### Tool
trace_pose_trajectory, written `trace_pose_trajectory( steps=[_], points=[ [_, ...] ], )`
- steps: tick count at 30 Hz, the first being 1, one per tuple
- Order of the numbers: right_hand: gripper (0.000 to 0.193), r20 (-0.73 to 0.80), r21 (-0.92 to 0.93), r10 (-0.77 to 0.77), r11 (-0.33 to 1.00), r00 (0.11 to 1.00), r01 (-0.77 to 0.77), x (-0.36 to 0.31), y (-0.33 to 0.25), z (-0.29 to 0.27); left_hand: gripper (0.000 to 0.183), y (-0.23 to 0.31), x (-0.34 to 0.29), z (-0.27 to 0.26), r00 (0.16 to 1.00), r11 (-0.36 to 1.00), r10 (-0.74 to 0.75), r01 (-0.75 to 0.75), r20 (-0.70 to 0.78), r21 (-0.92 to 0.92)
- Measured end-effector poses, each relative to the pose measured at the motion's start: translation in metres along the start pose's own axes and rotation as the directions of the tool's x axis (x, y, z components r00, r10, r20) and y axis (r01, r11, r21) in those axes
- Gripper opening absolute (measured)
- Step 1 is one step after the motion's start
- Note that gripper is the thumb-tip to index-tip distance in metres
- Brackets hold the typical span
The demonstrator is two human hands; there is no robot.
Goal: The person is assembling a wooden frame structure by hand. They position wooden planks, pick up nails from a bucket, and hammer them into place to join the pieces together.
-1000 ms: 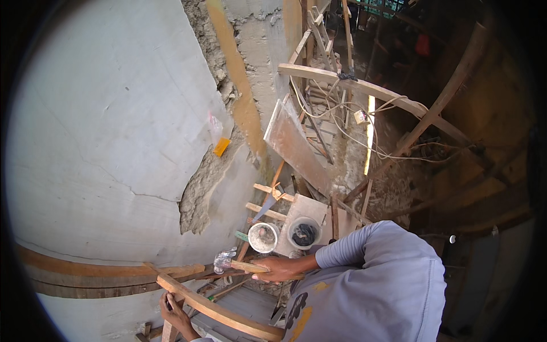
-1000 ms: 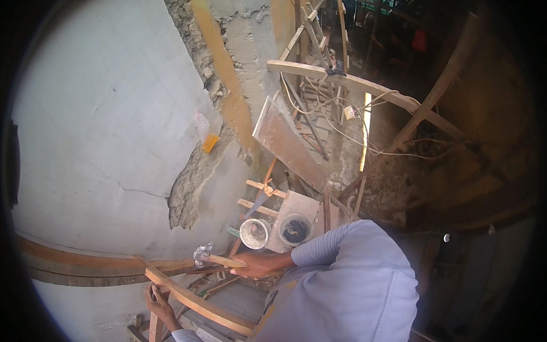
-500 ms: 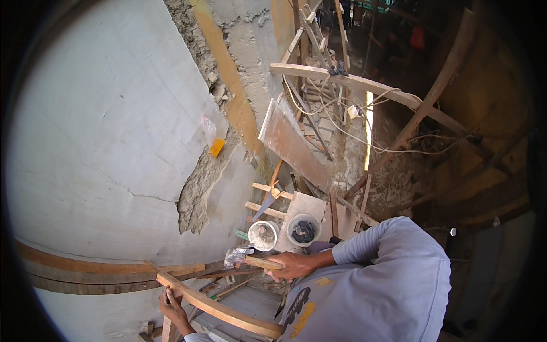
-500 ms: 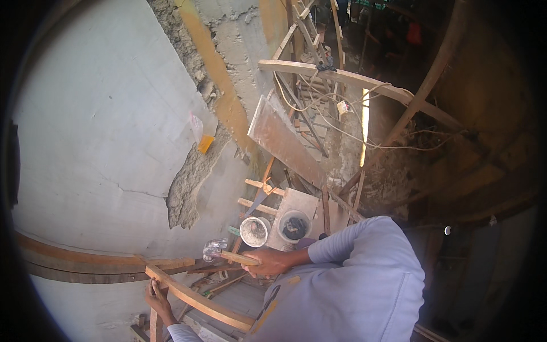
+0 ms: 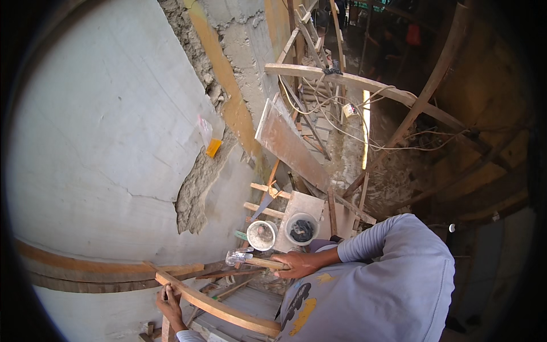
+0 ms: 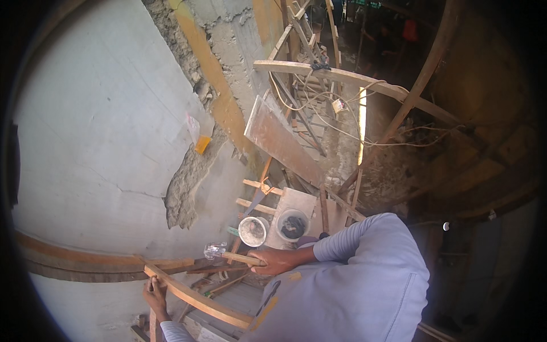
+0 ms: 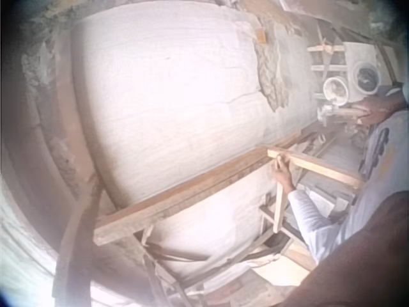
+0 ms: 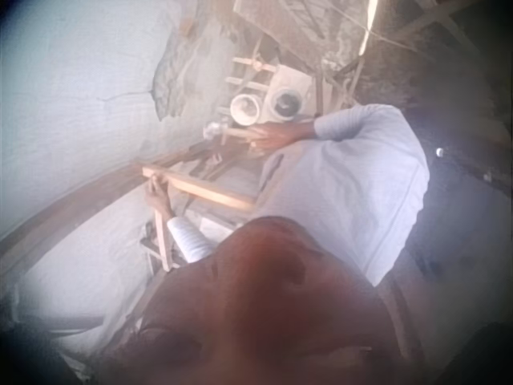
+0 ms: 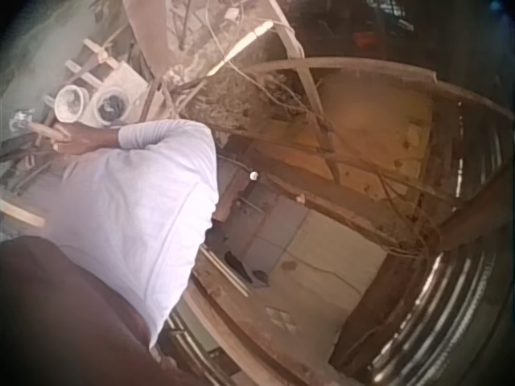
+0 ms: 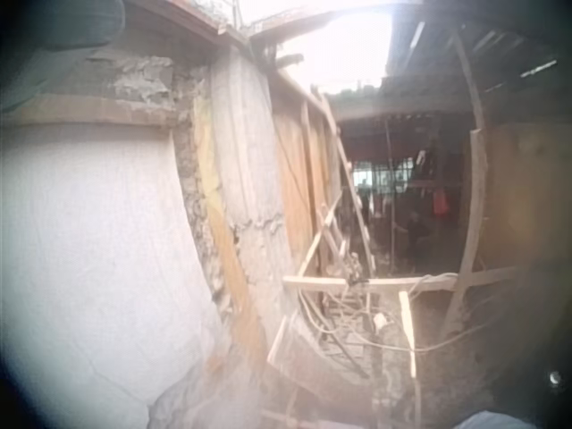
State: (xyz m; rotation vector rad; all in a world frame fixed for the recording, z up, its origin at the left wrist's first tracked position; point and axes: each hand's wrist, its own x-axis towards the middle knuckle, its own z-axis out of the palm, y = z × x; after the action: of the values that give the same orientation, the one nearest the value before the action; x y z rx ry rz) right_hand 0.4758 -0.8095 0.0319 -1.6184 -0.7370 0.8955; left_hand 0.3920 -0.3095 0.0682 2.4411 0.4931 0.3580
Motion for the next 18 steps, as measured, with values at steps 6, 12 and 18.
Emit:
trace_pose_trajectory(
  steps=[6,12,18],
  points=[
    [0.038,-0.024,0.028,-0.042,0.999,0.999,0.042,-0.004,0.012,-0.001,0.037,0.012,0.002,0.003,1.000,0.998,-0.009,0.008,-0.006,-0.062],
    [0.050,0.024,-0.037,0.041,0.999,0.999,-0.040,-0.001,0.000,-0.002,0.036,-0.013,0.002,-0.002,1.000,0.987,-0.024,0.027,0.019,-0.158],
    [0.049,-0.006,-0.122,0.103,0.987,0.995,-0.103,0.031,-0.014,-0.001,0.038,-0.004,0.008,-0.009,0.995,0.996,-0.064,0.068,0.073,-0.055]
  ],
)
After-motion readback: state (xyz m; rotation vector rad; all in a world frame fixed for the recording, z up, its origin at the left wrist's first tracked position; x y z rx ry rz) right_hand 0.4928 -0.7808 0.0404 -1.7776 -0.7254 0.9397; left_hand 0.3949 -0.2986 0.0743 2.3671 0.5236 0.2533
